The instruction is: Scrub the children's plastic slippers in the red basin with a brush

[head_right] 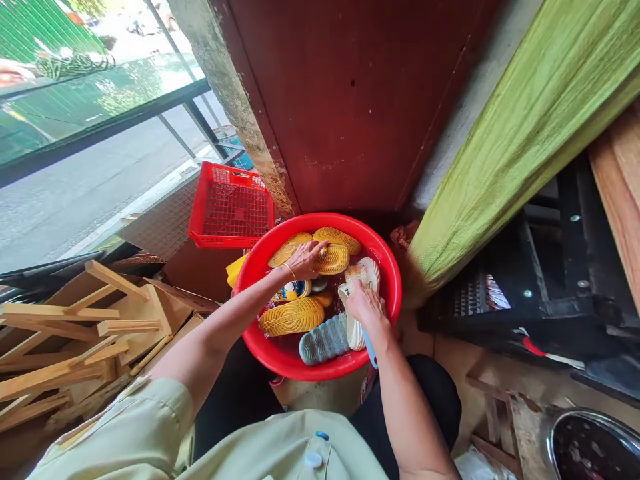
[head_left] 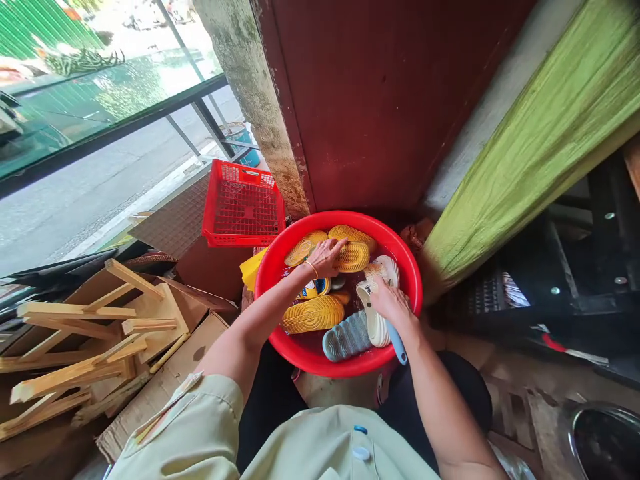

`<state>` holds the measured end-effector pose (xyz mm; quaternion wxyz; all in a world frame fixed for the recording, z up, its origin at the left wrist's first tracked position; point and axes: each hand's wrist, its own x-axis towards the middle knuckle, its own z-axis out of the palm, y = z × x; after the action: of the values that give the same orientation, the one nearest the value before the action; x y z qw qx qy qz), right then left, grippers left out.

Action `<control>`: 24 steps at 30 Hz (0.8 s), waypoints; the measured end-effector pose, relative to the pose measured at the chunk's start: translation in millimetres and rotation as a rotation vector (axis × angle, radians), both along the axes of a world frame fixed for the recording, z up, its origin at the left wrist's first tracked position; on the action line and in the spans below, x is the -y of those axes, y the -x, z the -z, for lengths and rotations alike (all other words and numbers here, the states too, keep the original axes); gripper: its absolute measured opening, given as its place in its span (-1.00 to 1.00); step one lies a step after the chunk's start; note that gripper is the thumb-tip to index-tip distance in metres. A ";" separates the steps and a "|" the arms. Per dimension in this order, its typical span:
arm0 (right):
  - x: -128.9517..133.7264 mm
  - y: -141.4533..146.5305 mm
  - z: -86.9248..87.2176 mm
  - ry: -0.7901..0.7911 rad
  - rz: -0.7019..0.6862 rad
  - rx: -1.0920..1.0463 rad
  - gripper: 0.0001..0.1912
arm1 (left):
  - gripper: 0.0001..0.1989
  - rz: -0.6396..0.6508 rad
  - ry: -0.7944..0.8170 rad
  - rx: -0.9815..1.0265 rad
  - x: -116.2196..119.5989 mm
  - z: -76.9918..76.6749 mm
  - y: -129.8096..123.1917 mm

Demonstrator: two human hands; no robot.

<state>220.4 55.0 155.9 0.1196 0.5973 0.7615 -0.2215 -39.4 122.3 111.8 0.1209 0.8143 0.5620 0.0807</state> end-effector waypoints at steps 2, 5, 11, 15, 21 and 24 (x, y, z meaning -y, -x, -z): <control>-0.3 -0.6 1.3 -0.001 0.013 0.002 -0.35 | 0.19 0.014 -0.046 0.101 10.1 -12.8 9.7; -0.3 -2.6 3.7 -0.013 0.018 -0.004 -0.29 | 0.25 0.008 -0.106 0.264 28.9 -30.1 18.0; 6.8 -6.6 8.1 -0.066 0.006 -0.035 -0.33 | 0.19 -0.145 -0.175 0.763 61.2 -54.4 11.6; 11.9 -7.2 14.7 -0.133 0.012 -0.101 -0.37 | 0.03 -0.210 -0.038 1.377 66.8 -65.3 -2.2; 18.4 -6.1 14.7 -0.307 0.089 -0.323 -0.37 | -0.33 -0.626 0.631 1.855 100.5 -42.7 -23.2; 35.6 8.0 11.8 -0.471 0.002 -0.566 -0.39 | -0.36 -0.813 0.726 1.924 124.7 -8.5 -34.4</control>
<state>212.4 19.4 144.1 -0.2368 0.5241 0.7940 -0.1970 -5.0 -2.3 120.4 0.7037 0.0824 0.4493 0.5442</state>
